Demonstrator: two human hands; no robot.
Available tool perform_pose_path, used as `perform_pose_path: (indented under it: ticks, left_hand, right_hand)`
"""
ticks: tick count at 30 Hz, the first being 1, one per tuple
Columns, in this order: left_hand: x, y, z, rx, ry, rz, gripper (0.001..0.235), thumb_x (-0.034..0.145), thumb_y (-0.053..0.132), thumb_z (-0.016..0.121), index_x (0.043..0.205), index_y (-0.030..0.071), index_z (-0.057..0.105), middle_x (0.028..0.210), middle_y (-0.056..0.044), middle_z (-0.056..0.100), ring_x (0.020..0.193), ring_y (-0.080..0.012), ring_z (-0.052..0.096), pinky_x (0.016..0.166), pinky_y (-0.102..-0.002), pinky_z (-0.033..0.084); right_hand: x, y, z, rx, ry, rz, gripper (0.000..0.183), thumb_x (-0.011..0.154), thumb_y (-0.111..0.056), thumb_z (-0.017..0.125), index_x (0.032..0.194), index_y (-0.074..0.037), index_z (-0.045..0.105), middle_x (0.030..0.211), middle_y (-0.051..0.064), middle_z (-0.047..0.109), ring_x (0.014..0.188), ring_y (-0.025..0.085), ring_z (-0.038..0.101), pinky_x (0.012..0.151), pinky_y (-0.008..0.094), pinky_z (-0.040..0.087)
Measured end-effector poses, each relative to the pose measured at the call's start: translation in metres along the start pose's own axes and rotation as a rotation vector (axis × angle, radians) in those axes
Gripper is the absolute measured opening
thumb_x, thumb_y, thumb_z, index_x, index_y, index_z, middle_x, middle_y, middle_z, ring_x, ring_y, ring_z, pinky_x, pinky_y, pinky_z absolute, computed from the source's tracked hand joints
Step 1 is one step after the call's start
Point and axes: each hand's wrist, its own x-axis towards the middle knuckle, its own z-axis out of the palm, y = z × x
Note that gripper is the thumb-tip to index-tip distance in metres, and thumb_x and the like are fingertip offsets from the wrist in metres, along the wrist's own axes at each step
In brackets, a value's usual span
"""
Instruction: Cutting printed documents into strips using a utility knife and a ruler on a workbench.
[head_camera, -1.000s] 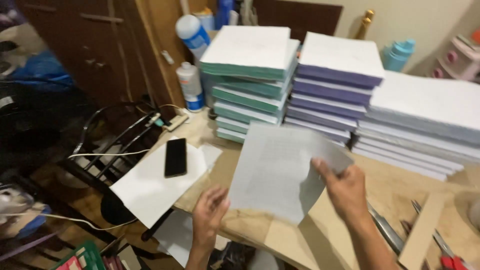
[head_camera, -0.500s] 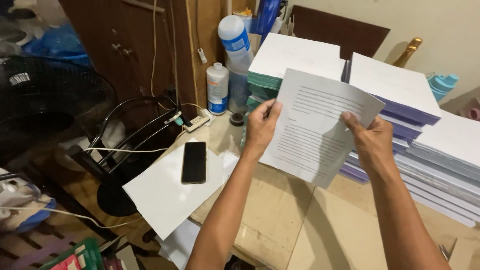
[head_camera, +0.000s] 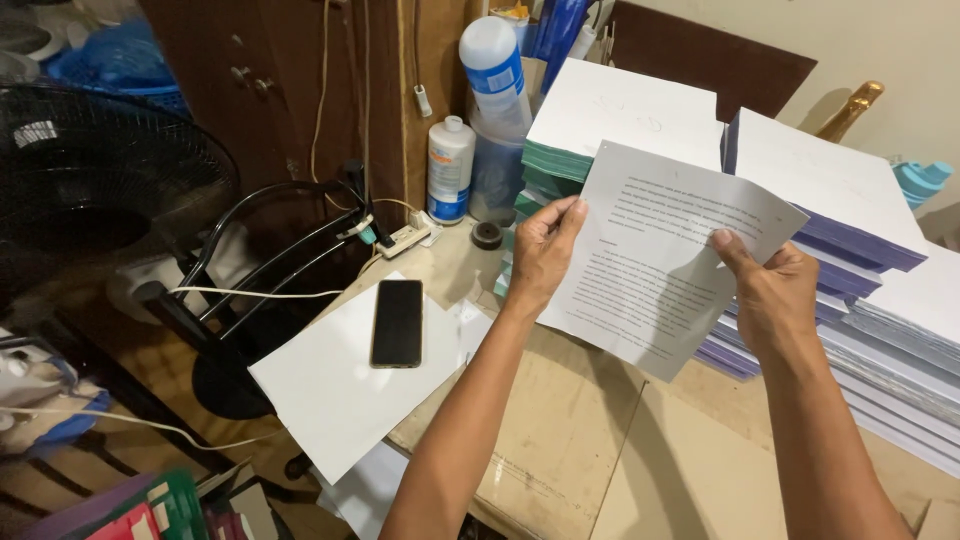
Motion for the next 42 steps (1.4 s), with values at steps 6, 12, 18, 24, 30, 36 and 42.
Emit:
perform_pose_path:
  ticks: [6,12,18,24,30,36,42]
  left_hand:
    - [0.001,0.000,0.001,-0.040,0.009,-0.035,0.038,0.097,0.034,0.064,0.117,0.003,0.076,0.097,0.000,0.076,0.089,-0.0094,0.066,0.076,-0.024,0.056]
    - [0.003,-0.001,0.004,-0.069,0.041,-0.059,0.034,0.097,0.029,0.066,0.116,0.002,0.077,0.092,0.000,0.075,0.083,-0.0086,0.065,0.071,-0.023,0.055]
    - [0.004,-0.001,0.007,-0.060,0.088,-0.086,0.030,0.096,0.026,0.065,0.109,0.003,0.079,0.081,0.006,0.069,0.074,-0.0062,0.058,0.065,-0.023,0.049]
    - [0.005,0.003,0.009,-0.071,0.170,-0.159,0.029,0.090,0.025,0.070,0.107,0.003,0.079,0.086,0.000,0.074,0.080,-0.0100,0.064,0.069,-0.025,0.053]
    - [-0.003,0.008,0.008,-0.023,0.193,-0.216,0.028,0.086,0.024,0.074,0.103,0.003,0.081,0.077,0.004,0.065,0.072,-0.0081,0.056,0.065,-0.025,0.048]
    - [-0.038,0.010,0.011,0.291,0.015,-0.243,0.022,0.080,0.026,0.070,0.089,0.011,0.083,0.072,0.010,0.063,0.072,-0.0047,0.054,0.065,-0.026,0.045]
    - [-0.103,-0.016,0.048,0.746,-0.519,-0.343,0.025,0.077,0.032,0.067,0.057,0.021,0.055,0.063,0.014,0.044,0.066,-0.0030,0.046,0.061,-0.026,0.040]
  right_hand:
    - [0.000,-0.002,0.002,0.036,-0.003,0.009,0.027,0.090,-0.026,0.078,0.110,-0.010,0.068,0.115,0.000,0.073,0.103,0.016,0.067,0.087,0.033,0.057]
    - [0.002,0.001,0.001,0.052,-0.013,-0.006,0.029,0.090,-0.026,0.078,0.111,-0.011,0.067,0.116,0.000,0.073,0.105,0.016,0.068,0.089,0.033,0.058]
    - [0.002,0.003,0.001,0.059,-0.012,0.003,0.028,0.090,-0.026,0.079,0.110,-0.011,0.068,0.114,-0.001,0.073,0.103,0.016,0.068,0.087,0.033,0.058]
    - [0.001,0.002,0.001,0.069,-0.026,-0.007,0.027,0.090,-0.026,0.078,0.111,-0.011,0.068,0.114,0.000,0.073,0.103,0.017,0.067,0.087,0.033,0.058]
    - [-0.024,-0.001,-0.010,0.063,0.026,0.086,0.036,0.086,-0.030,0.079,0.109,-0.004,0.067,0.110,0.002,0.071,0.096,0.017,0.066,0.077,0.034,0.053]
    - [-0.111,0.035,-0.065,-0.470,0.125,0.278,0.047,0.086,-0.042,0.079,0.067,-0.005,0.059,0.063,0.004,0.046,0.059,0.016,0.037,0.048,0.039,0.029]
    - [-0.271,0.038,-0.069,-0.162,0.293,0.821,0.034,0.082,-0.016,0.077,0.101,0.014,0.079,0.076,0.031,0.075,0.061,0.037,0.066,0.055,0.044,0.053]
